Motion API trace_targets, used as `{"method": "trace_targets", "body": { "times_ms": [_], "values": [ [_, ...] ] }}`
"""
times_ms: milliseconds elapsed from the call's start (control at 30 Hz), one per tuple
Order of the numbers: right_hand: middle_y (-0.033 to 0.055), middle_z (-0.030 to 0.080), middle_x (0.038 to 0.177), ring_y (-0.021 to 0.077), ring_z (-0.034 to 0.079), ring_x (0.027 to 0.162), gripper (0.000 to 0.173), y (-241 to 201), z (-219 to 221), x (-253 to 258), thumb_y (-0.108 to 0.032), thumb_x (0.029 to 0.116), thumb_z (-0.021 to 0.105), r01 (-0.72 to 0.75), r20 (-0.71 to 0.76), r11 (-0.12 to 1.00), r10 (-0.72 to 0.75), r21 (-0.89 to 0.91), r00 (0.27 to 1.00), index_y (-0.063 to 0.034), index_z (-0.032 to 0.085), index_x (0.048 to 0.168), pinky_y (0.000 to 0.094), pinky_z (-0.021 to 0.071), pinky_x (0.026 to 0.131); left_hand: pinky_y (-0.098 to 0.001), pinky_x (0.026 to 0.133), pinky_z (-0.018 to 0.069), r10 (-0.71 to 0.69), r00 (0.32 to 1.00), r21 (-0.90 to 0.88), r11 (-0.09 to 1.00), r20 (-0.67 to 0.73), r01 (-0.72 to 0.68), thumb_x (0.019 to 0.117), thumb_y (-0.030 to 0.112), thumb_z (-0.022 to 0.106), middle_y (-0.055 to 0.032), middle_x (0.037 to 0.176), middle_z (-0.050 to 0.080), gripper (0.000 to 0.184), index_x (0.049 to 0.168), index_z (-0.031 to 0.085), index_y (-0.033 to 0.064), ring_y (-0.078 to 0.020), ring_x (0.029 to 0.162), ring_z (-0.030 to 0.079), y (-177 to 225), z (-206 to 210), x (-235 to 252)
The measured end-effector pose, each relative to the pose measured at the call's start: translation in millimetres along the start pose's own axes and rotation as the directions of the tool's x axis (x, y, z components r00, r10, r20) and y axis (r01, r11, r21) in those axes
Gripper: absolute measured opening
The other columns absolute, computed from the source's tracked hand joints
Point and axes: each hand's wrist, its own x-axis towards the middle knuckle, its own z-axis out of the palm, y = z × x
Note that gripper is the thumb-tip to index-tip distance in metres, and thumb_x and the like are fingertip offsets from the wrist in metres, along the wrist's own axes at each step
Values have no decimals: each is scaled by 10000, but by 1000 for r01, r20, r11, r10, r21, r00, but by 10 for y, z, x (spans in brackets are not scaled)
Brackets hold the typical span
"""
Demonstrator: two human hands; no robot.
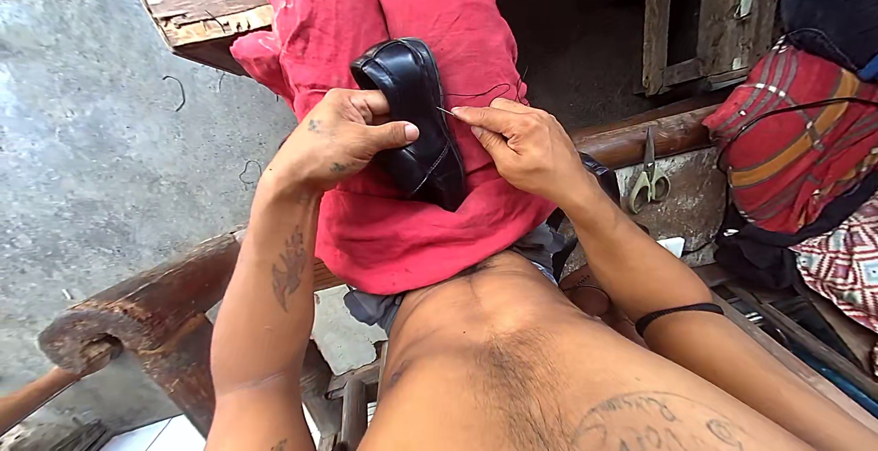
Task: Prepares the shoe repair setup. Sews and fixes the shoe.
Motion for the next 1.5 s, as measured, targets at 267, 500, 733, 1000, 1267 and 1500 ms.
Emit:
{"method": "trace_targets", "body": {
  "times_ms": [267,500,733,1000,1267,1500],
  "values": [
    [50,748,1184,283,711,1076,410,-85,-313,207,-258,1081,396,85,232,980,-42,-180,972,-316,661,1387,578,541,836,-222,700,595,12,997,21,1000,70,-13,985,70,650,21,897,752,70,1028,704,84,-41,764,700,-37,-70,22],
    [86,690,896,319,688,907,269,-326,-350,714,-305,1067,444,206,433,936,-66,-284,899,-168,675,1088,562,521,740,-170,532,483,5,997,58,998,77,-9,998,85,634,42,779,702,95,929,699,98,-2,586,577,-41,-63,62],
    [109,672,1113,332,689,967,254,-361,-411,588,-331,1048,544,198,314,917,-85,-345,945,-147,657,1183,573,540,746,-317,732,606,143,937,273,961,-319,-54,1023,240,600,-4,1198,724,230,1168,711,100,-103,891,709,-78,-393,-522],
    [117,706,1143,298,628,1139,256,-177,-447,265,-296,1045,578,137,-247,942,-218,-307,944,-117,755,1090,505,487,956,-740,851,488,40,835,690,586,-548,425,1032,295,604,-218,1119,722,337,1316,684,133,-454,981,693,-65,-717,-1001],
    [119,689,1031,328,652,1033,236,-226,-25,423,-182,1056,496,231,-8,863,-263,-449,965,-92,712,1085,503,511,852,-552,824,513,360,933,875,444,24,-194,954,296,624,-98,1026,659,204,920,757,145,-308,1011,641,130,-89,-171],
    [141,716,1046,340,673,1072,239,-282,-38,406,-176,1034,490,209,26,904,-216,-374,976,-58,683,1113,522,541,890,-186,497,389,352,935,154,922,44,-354,1010,206,579,64,741,598,133,926,642,124,-7,567,490,135,-185,-386]
  ]
}}
